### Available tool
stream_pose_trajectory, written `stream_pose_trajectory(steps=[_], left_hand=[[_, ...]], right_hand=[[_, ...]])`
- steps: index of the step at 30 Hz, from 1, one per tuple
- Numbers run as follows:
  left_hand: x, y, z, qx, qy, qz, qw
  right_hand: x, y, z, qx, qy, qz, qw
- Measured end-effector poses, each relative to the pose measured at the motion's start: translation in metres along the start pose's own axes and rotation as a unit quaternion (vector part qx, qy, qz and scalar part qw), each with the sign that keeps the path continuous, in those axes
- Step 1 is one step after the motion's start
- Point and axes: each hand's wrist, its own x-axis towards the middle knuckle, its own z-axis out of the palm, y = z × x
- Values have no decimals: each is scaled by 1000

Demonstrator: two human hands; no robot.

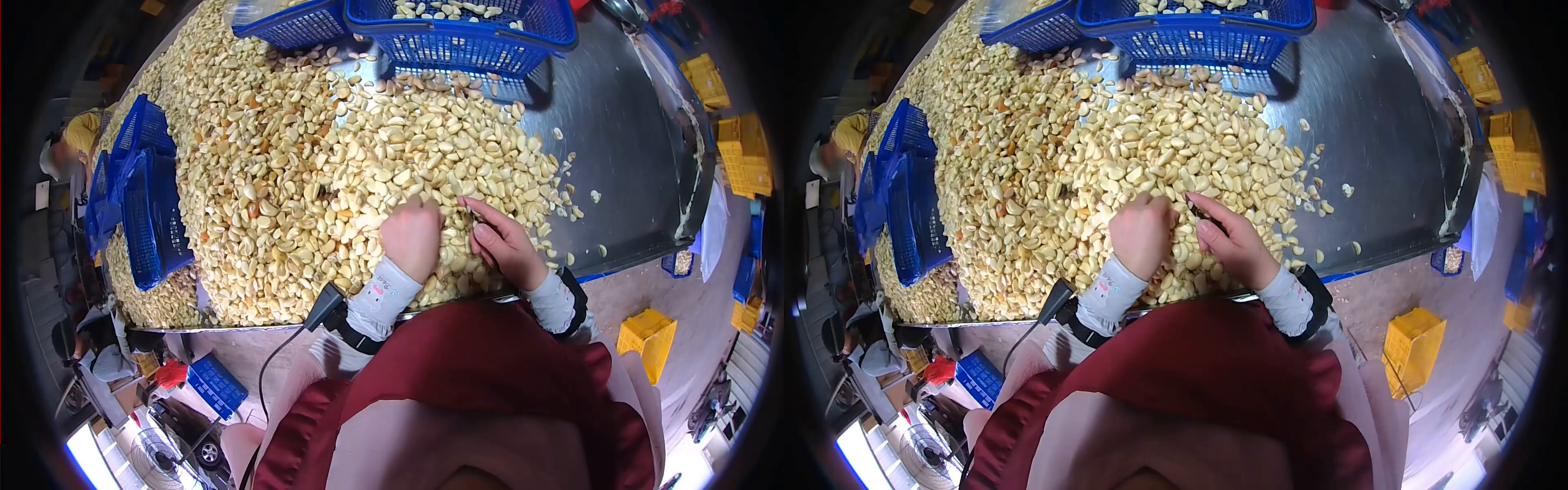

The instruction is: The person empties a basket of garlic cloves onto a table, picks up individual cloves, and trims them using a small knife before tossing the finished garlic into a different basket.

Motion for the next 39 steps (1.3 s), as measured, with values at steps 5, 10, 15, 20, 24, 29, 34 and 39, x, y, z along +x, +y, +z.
stream_pose_trajectory(steps=[5,10,15,20,24,29,34,39], left_hand=[[12,-27,-31,-541,-127,-144,818],[32,-56,-38,-643,-72,-134,751],[21,-19,-15,-19,-22,38,999],[23,-47,-26,-605,-66,-168,776],[13,-51,-31,-822,-133,-253,492],[12,-35,-32,-888,-99,-269,359],[24,-10,-19,-323,-57,-53,943],[20,2,0,-103,-51,19,993]], right_hand=[[-7,-2,-15,86,31,-2,996],[2,1,-18,77,42,-19,996],[10,-3,-4,36,12,-36,999],[9,-1,-8,85,18,-20,996],[13,0,-2,93,5,-17,996],[12,1,-1,63,-11,-36,997],[9,6,-14,82,34,-26,996],[3,4,-19,81,36,-24,996]])
